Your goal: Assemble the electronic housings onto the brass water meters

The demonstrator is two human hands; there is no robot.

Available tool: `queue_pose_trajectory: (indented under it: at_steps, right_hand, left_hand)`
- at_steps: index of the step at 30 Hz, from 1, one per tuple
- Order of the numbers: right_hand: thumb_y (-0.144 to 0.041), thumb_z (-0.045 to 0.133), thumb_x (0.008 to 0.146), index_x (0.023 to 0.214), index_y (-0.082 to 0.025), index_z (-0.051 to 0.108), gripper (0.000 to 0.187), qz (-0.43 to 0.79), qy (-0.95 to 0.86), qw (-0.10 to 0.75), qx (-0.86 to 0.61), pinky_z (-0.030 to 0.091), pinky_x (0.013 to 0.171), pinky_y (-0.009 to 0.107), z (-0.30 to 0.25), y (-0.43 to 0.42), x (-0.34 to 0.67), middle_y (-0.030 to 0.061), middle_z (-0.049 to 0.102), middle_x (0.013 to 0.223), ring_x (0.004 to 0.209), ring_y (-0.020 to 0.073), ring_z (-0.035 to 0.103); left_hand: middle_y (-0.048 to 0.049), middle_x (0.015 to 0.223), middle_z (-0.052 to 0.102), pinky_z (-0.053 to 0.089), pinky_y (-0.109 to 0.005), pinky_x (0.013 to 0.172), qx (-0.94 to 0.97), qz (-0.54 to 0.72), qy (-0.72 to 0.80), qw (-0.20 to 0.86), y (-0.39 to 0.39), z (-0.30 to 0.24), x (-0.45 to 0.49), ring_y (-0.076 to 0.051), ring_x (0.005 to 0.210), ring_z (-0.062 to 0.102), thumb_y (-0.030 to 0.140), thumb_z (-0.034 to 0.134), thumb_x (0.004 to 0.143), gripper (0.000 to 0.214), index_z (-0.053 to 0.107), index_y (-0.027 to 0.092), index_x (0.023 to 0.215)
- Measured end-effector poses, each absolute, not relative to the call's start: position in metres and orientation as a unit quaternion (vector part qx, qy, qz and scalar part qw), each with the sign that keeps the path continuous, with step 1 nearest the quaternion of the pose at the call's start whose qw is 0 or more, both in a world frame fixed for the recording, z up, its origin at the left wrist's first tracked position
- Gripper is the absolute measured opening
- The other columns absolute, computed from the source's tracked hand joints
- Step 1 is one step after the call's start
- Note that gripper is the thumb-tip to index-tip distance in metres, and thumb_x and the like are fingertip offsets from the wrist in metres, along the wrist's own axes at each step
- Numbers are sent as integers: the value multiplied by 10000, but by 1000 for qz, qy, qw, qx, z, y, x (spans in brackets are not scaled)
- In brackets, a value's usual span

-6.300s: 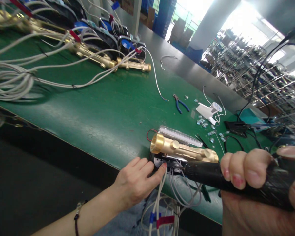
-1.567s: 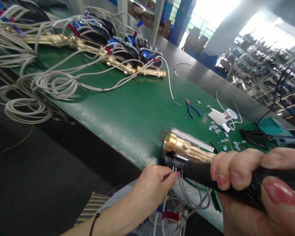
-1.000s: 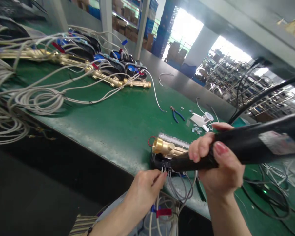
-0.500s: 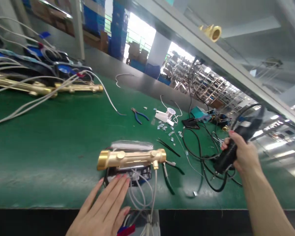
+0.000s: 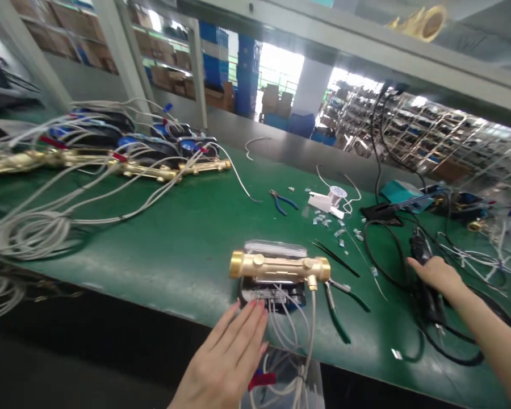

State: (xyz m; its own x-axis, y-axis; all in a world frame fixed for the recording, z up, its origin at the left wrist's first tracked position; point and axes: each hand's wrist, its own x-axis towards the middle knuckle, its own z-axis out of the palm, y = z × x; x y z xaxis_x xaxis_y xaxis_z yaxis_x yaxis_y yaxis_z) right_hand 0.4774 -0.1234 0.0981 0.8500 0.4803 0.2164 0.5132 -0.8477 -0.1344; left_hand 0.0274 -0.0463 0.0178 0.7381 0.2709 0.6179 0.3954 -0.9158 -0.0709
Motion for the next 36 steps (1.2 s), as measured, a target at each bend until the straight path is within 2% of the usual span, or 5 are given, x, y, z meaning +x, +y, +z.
queue_pose_trajectory:
  at_steps: [4, 9, 22, 29, 36]
  right_hand:
    - [-378, 602, 770, 759, -146, 603, 232, -119, -365, 92, -919, 388, 682, 548, 114, -110, 448, 238, 597, 777, 864, 428, 601]
    - [-396, 458, 898, 1026, -206, 592, 265, -100, -627, 130, -761, 426, 894, 341, 131, -67, 326, 80, 625, 1057, 1015, 204, 571]
    - [-223, 576, 848, 845, -174, 589, 50, -184, -767, 31, -614, 382, 667, 356, 109, -43, 209, 66, 579, 827, 771, 225, 504]
    - [-409, 502, 884, 718, -189, 508, 275, -31, -603, 355, -713, 377, 620, 291, 105, -62, 228, 20, 521, 736, 662, 154, 483]
    - [-564, 539, 809, 884, -169, 597, 406, 255, -376, 572, -683, 412, 589, 271, 73, -63, 200, 22, 611, 740, 677, 172, 540]
  left_hand:
    - [-103, 1117, 683, 517, -303, 944, -916, -361, -174, 33, -49, 29, 16, -197, 1104, 608, 82, 465, 868, 286, 630, 79, 1102]
    - [-45, 822, 675, 537, -228, 781, -857, -422, -259, -145, -45, 33, 8, -128, 796, 642, 80, 477, 885, 164, 632, 131, 883]
    - [-69, 937, 723, 553, -325, 837, -540, -343, -433, -635, -23, 27, -6, -198, 862, 695, 409, 526, 874, 335, 561, 183, 1119]
    - [-52, 739, 704, 527, -193, 619, -368, -364, -423, -744, -11, 48, -12, -114, 630, 652, 374, 738, 726, 340, 592, 135, 917]
    - [-73, 819, 667, 544, -268, 531, -452, -271, -415, -742, -13, 53, 19, -168, 677, 653, 630, 461, 831, 530, 600, 130, 937]
